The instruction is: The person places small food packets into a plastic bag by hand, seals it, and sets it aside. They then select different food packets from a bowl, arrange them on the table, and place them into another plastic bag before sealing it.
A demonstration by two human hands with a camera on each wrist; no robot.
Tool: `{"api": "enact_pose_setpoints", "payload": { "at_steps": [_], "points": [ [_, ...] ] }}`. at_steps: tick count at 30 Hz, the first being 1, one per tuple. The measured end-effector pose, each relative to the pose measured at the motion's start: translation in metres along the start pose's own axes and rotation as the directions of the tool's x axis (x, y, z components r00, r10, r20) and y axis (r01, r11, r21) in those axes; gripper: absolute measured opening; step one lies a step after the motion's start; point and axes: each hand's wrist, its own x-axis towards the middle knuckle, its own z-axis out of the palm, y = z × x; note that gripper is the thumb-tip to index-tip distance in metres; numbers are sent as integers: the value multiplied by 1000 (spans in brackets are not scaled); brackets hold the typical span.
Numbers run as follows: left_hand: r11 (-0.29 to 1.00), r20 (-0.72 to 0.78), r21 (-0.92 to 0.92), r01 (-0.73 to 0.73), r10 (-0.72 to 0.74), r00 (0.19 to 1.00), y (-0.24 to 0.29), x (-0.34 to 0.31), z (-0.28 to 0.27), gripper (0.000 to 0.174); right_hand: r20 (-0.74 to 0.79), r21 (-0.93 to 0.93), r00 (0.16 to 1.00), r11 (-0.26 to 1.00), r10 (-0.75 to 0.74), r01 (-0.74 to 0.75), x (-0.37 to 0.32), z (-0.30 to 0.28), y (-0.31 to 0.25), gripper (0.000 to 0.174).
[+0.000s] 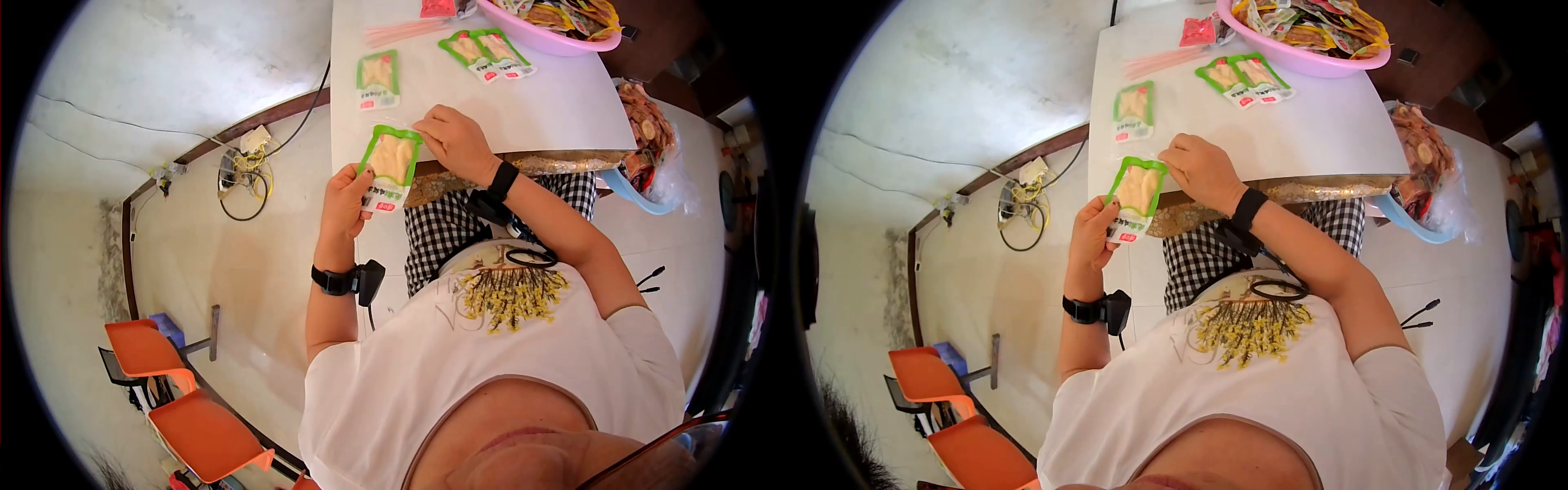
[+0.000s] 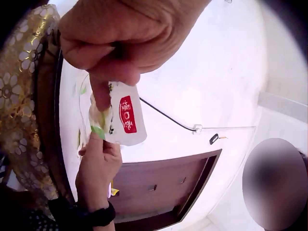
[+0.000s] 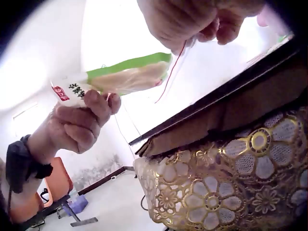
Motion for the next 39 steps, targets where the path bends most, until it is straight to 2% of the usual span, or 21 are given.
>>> {"api": "enact_pose_setpoints", "payload": {
  "at_steps": [7,13,16,19,22,25,31,34,37,39],
  "points": [
    [998,10,-1,64,-64,998,-2,11,1,12,-9,50,997,996,72,-72,2,-4,2,11],
    [995,123,-101,21,-9,992,-7,24,16,14,27,35,999,999,-41,40,2,-3,0,15],
    [995,123,-99,8,4,992,0,30,30,17,68,41,997,999,-26,24,3,-5,-2,16],
    [999,174,-4,51,-50,984,5,33,25,20,2,43,999,998,-34,34,2,-3,3,16],
    [993,156,-68,92,-81,984,7,31,27,23,24,47,999,998,-33,32,1,-3,4,14],
    [986,180,-164,41,-12,984,0,41,32,23,48,87,996,994,-78,73,0,-3,-1,12],
    [993,103,-116,-1,13,995,2,66,49,23,-29,84,996,993,-81,83,-1,-5,3,12],
    [998,179,-48,-29,37,983,3,88,52,28,-70,134,994,987,-80,89,-4,0,4,5],
    [991,162,-116,-64,83,983,0,104,60,36,-85,104,993,990,-87,96,-9,2,6,6],
    [988,110,-108,-111,123,986,-2,105,61,40,-71,76,994,994,-78,84,-11,0,10,12]
  ]
}}
